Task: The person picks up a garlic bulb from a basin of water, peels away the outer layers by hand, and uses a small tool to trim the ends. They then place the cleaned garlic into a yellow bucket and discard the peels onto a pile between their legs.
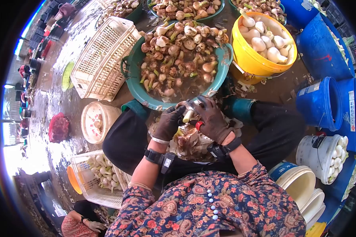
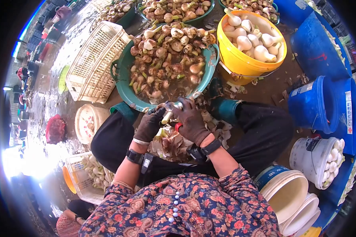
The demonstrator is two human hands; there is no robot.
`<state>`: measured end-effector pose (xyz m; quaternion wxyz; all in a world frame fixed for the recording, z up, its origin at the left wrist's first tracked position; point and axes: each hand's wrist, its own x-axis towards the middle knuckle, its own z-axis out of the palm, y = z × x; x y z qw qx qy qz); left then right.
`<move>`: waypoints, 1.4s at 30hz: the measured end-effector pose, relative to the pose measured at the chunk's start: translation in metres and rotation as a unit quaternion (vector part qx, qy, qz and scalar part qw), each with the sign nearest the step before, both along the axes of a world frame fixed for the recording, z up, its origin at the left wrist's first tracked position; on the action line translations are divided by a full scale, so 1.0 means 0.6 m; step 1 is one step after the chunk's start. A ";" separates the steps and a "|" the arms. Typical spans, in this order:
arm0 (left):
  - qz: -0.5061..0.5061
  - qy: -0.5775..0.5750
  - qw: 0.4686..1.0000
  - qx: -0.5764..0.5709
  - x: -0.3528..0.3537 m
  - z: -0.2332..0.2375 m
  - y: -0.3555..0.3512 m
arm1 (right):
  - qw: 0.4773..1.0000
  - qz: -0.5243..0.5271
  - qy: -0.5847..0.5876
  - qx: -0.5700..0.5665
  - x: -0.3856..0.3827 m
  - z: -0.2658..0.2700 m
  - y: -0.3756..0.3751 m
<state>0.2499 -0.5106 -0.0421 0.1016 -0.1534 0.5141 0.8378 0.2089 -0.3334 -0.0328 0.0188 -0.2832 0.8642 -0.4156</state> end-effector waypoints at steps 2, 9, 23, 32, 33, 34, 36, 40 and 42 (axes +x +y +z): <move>-0.030 -0.056 0.997 -0.045 -0.004 -0.007 -0.013 | 0.994 0.067 0.079 0.038 -0.001 0.009 -0.001; -0.177 0.253 0.879 -0.364 0.024 0.011 -0.008 | 0.759 -0.176 -0.432 -0.455 -0.038 -0.063 0.015; -0.198 0.026 0.924 -0.326 -0.049 -0.010 -0.039 | 0.674 -0.142 -0.592 -0.418 -0.041 -0.051 -0.012; 0.096 -0.054 0.982 -0.152 -0.210 -0.035 -0.247 | 0.639 -0.168 -0.641 -0.390 -0.063 -0.096 -0.008; -0.027 -0.094 0.932 -0.350 -0.219 -0.103 -0.247 | 0.648 -0.170 -0.639 -0.378 -0.064 -0.100 -0.010; -0.150 -0.125 0.827 -0.526 -0.230 -0.181 -0.245 | 0.657 -0.173 -0.635 -0.367 -0.067 -0.105 -0.010; -0.253 -0.177 0.685 -0.660 -0.240 -0.315 -0.217 | 0.652 -0.174 -0.633 -0.379 -0.070 -0.119 -0.007; -0.192 -0.205 0.754 -0.594 -0.225 -0.286 -0.142 | 0.672 -0.217 -0.616 -0.351 -0.076 -0.113 -0.010; -0.130 -0.198 0.882 -0.407 -0.207 -0.318 -0.136 | 0.721 -0.217 -0.579 -0.313 -0.075 -0.109 -0.008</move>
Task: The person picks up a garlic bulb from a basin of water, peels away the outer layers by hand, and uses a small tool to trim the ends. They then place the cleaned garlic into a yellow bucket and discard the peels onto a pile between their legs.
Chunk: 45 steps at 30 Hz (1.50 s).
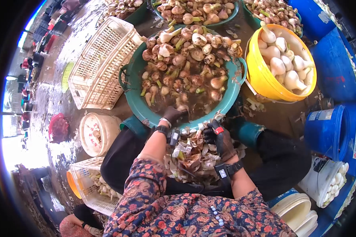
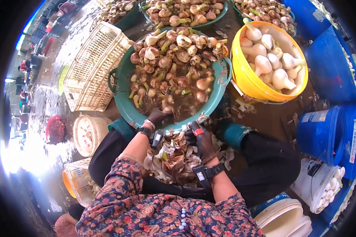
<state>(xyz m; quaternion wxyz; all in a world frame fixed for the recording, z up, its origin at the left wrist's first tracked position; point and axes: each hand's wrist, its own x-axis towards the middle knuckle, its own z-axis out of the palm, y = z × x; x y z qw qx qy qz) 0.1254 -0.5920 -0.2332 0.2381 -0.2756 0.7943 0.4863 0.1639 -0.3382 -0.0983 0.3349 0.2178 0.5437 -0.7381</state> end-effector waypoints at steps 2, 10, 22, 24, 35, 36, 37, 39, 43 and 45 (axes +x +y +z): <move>-0.029 0.069 0.995 0.060 0.018 0.091 0.039 | 0.999 -0.028 0.000 0.041 -0.005 0.008 -0.011; -0.297 0.305 0.898 -0.114 0.108 0.316 0.144 | 0.877 0.068 0.382 0.282 0.015 0.016 -0.007; -0.142 0.166 0.957 0.189 0.146 0.350 0.134 | 0.972 0.068 0.222 -0.041 0.038 0.024 0.008; -0.108 0.162 0.962 0.194 0.161 0.305 0.153 | 0.986 -0.029 0.105 -0.123 0.036 0.016 -0.002; -0.250 0.323 0.911 -0.054 0.163 0.308 0.142 | 0.965 0.210 0.141 -0.074 0.036 0.029 0.027; -0.251 0.321 0.912 -0.053 0.165 0.302 0.141 | 0.952 0.238 0.180 -0.059 0.038 0.031 0.029; -0.235 0.323 0.915 -0.058 0.167 0.293 0.139 | 0.952 0.253 0.167 -0.025 0.035 0.036 0.032; -0.217 0.325 0.919 -0.062 0.173 0.272 0.139 | 0.951 0.258 0.172 -0.019 0.035 0.048 0.036; -0.073 0.270 0.958 0.056 0.177 0.255 0.144 | 0.923 0.310 0.227 -0.005 0.027 0.044 0.031; 0.045 0.154 0.963 0.219 0.179 0.269 0.147 | 0.928 0.296 0.224 -0.039 0.024 0.033 0.030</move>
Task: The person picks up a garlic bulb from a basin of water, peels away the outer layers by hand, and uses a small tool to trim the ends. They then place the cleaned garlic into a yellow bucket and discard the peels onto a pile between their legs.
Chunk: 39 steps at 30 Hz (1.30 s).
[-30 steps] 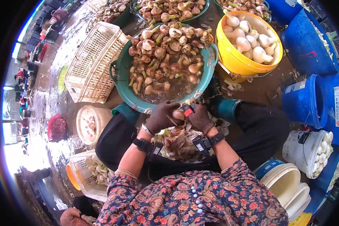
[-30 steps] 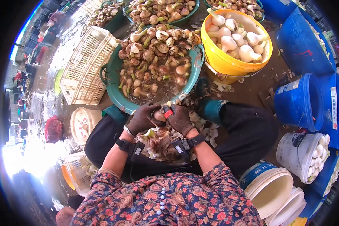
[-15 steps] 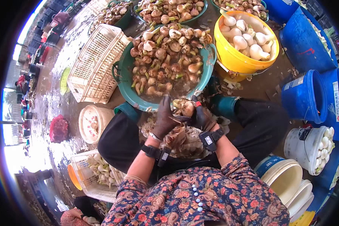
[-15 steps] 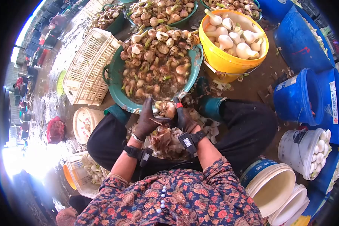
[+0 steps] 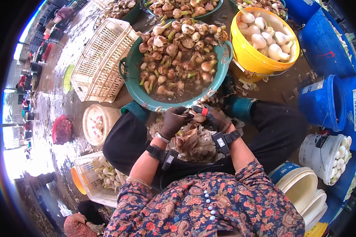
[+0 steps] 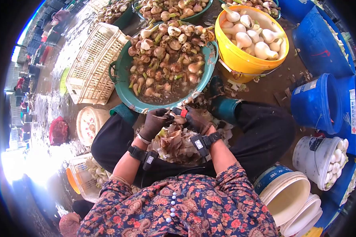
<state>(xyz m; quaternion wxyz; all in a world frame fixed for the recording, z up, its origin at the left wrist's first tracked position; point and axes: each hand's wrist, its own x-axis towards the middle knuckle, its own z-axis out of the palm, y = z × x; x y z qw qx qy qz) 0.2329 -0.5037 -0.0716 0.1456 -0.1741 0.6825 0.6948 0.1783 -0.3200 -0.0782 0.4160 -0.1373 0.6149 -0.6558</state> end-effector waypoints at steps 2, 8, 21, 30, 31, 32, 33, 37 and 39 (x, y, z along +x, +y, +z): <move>0.021 -0.034 0.998 0.049 -0.006 0.017 -0.003 | 0.999 -0.007 -0.011 -0.033 -0.003 -0.011 0.001; -0.005 0.008 0.998 -0.062 -0.008 0.013 -0.011 | 0.989 -0.039 -0.141 -0.002 0.009 -0.009 -0.004; -0.096 0.220 0.909 -0.342 0.010 0.040 0.005 | 0.962 0.005 0.272 -0.027 0.009 -0.008 0.005; 0.089 -0.094 0.984 0.126 0.010 -0.010 -0.030 | 0.991 -0.003 -0.039 -0.129 0.007 0.011 -0.006; 0.094 -0.075 0.978 0.170 0.010 0.001 -0.031 | 0.991 -0.004 -0.041 -0.129 0.011 0.011 -0.007; 0.054 -0.092 0.985 0.134 0.011 0.004 -0.032 | 0.993 -0.012 -0.024 -0.112 0.011 0.012 -0.008; 0.013 -0.106 0.989 0.099 0.010 0.006 -0.034 | 0.995 -0.019 -0.004 -0.097 0.010 0.013 -0.010; -0.054 -0.092 0.992 0.061 0.017 -0.016 -0.032 | 0.995 -0.012 0.054 -0.086 0.018 -0.009 -0.020; -0.035 0.084 0.996 -0.012 0.021 -0.045 -0.030 | 0.992 -0.049 0.032 -0.108 0.027 -0.019 -0.018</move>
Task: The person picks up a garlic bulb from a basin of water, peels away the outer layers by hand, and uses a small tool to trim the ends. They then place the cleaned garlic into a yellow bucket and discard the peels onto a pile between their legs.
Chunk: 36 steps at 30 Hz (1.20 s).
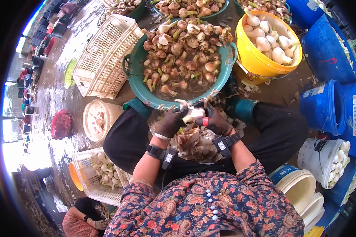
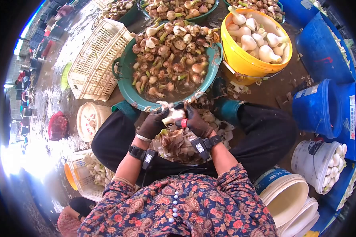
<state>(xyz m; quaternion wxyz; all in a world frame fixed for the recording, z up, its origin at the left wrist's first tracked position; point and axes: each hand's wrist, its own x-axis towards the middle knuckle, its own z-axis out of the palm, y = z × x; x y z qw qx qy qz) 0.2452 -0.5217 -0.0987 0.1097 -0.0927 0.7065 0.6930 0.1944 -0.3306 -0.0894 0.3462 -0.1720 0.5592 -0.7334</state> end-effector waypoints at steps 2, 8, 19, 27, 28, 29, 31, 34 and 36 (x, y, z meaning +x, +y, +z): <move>0.066 -0.112 0.965 0.228 -0.006 0.044 0.013 | 0.985 -0.043 -0.126 -0.111 0.002 0.004 -0.004; 0.071 -0.016 0.996 0.044 0.003 0.045 0.001 | 0.860 -0.128 0.453 0.198 -0.002 0.021 -0.017; -0.029 0.000 0.999 -0.016 0.051 0.106 -0.004 | 0.884 -0.325 -0.311 -0.128 -0.028 -0.063 0.013; -0.293 -0.043 0.814 -0.500 0.051 0.096 -0.056 | 0.792 -0.214 -0.472 -0.323 -0.040 -0.039 0.019; -0.201 -0.019 0.869 -0.451 0.041 0.094 -0.060 | 0.747 -0.188 -0.513 -0.379 -0.038 -0.048 0.019; -0.133 -0.038 0.887 -0.441 0.021 0.101 -0.047 | 0.747 -0.186 -0.516 -0.377 -0.036 -0.038 0.014; -0.070 0.024 0.921 -0.384 -0.004 0.114 -0.012 | 0.725 -0.208 -0.535 -0.381 -0.030 -0.019 0.003; 0.021 0.140 0.934 -0.329 -0.026 0.132 0.047 | 0.961 -0.270 0.059 0.004 -0.008 -0.047 -0.018; 0.022 0.180 0.924 -0.338 -0.026 0.099 0.074 | 0.889 -0.253 -0.329 -0.196 0.006 -0.040 -0.014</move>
